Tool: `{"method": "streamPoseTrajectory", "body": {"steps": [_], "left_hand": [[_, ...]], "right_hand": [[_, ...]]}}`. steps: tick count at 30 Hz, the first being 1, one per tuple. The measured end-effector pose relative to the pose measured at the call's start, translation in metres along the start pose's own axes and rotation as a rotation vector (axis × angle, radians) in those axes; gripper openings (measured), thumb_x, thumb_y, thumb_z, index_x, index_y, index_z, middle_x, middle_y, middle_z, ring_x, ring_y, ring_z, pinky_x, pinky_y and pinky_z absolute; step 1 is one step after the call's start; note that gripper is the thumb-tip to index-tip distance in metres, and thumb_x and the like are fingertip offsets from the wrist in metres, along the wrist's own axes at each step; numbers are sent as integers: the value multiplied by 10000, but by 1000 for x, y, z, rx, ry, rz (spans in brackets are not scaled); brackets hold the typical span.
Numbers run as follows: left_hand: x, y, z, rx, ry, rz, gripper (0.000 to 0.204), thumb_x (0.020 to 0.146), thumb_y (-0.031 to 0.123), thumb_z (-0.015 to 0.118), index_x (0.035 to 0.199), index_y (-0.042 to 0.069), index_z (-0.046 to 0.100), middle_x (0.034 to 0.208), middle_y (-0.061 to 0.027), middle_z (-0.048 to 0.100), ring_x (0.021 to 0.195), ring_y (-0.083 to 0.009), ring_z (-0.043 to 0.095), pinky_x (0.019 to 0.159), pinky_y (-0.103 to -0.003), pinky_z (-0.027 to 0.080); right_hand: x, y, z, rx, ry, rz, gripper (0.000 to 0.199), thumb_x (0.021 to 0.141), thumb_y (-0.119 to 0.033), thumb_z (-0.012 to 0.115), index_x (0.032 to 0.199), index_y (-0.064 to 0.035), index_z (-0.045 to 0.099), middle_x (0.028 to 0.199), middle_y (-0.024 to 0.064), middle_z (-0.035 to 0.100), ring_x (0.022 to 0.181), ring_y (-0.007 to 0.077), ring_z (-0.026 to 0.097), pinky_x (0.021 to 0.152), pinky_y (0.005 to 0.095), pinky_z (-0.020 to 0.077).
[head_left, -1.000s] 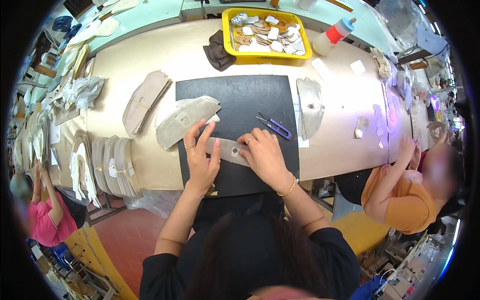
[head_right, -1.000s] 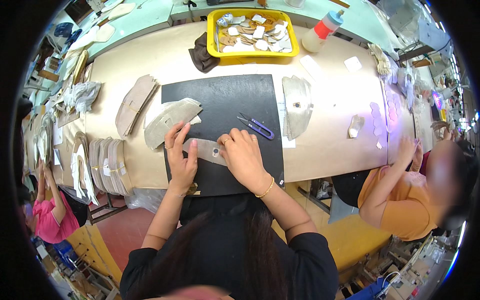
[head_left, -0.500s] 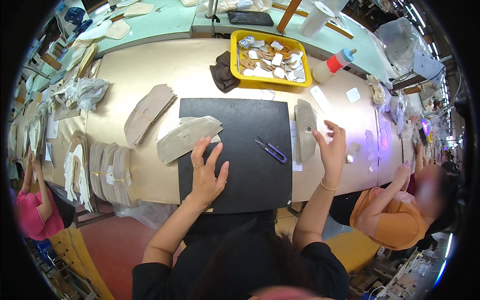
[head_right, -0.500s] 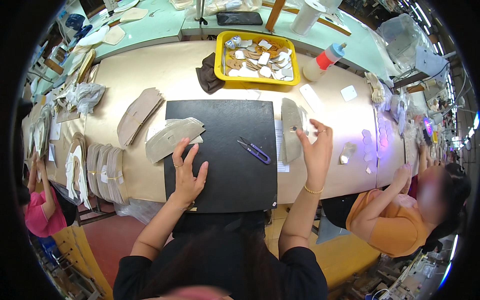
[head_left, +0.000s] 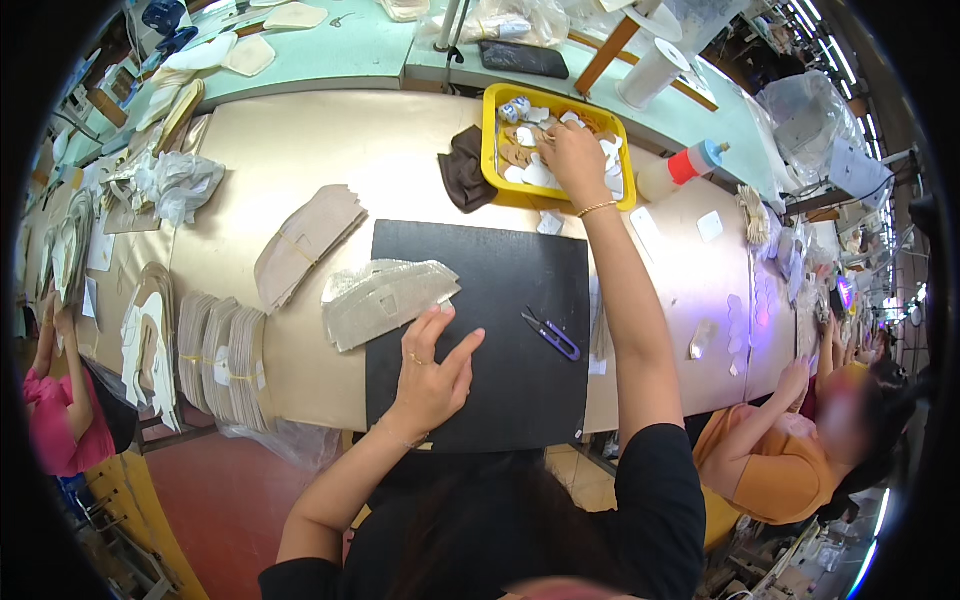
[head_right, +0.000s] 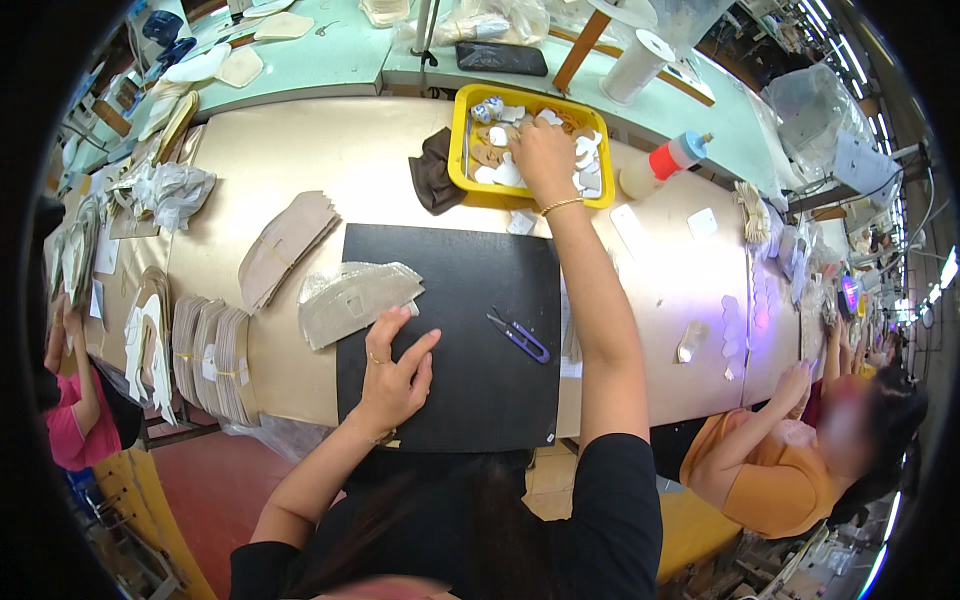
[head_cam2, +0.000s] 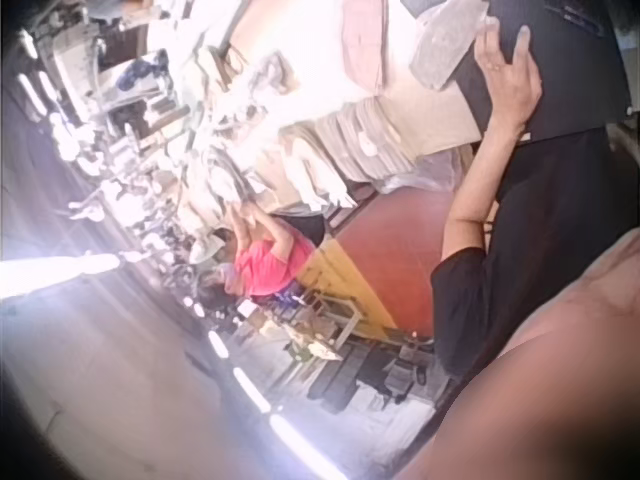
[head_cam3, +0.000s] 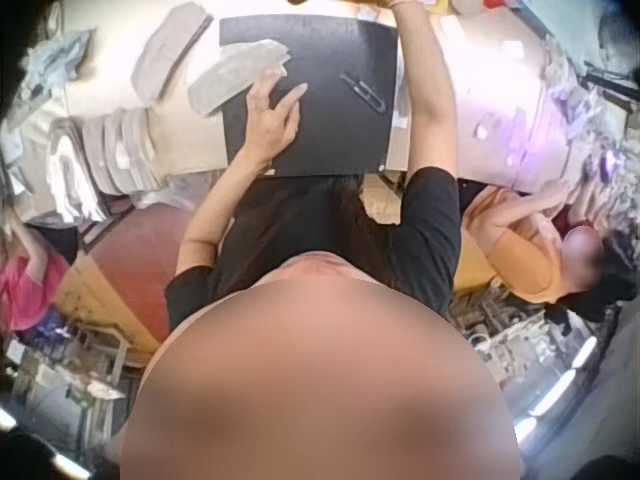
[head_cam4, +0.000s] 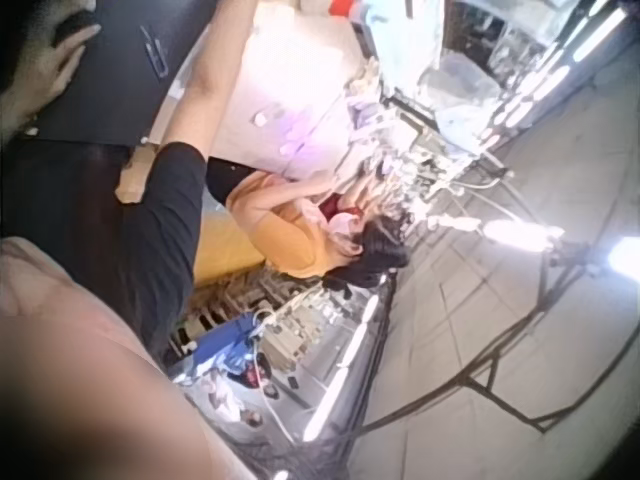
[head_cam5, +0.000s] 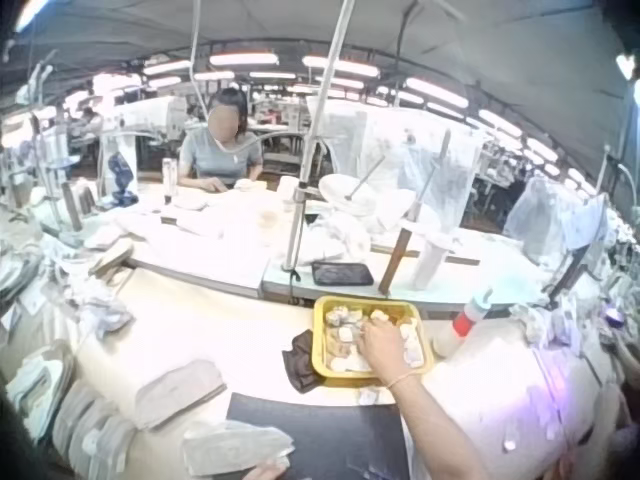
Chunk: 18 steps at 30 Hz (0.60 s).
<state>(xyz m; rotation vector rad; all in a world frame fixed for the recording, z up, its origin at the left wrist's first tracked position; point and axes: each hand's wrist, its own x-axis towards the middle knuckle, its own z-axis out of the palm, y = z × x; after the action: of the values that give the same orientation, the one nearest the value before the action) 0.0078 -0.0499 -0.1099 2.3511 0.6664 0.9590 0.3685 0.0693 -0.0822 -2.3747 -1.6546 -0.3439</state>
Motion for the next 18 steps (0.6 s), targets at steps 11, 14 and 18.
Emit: {"method": "streamPoseTrajectory", "body": {"steps": [11,14,18], "left_hand": [[1,-3,-1,-67,-38,-6,530,743,3,733,1249,154,686,1432,-173,453,1357,-402,431,1106,-528,378],[1,-2,-2,-64,-45,-11,529,741,6,735,1247,154,687,1437,-174,451,1360,-400,426,1105,-526,383],[2,-2,-4,-63,-58,-11,519,741,12,738,1239,151,691,1437,-177,454,1363,-398,424,1104,-521,387]], "right_hand": [[37,15,15,19,-154,61,211,808,-223,773,888,-28,769,984,189,713,931,360,695,872,451,545],[35,21,12,42,-135,-8,194,838,-186,719,902,-5,749,984,214,696,938,375,685,848,464,553],[30,21,14,62,-80,30,168,779,-140,774,858,6,746,967,196,675,914,365,672,858,442,539]]}}
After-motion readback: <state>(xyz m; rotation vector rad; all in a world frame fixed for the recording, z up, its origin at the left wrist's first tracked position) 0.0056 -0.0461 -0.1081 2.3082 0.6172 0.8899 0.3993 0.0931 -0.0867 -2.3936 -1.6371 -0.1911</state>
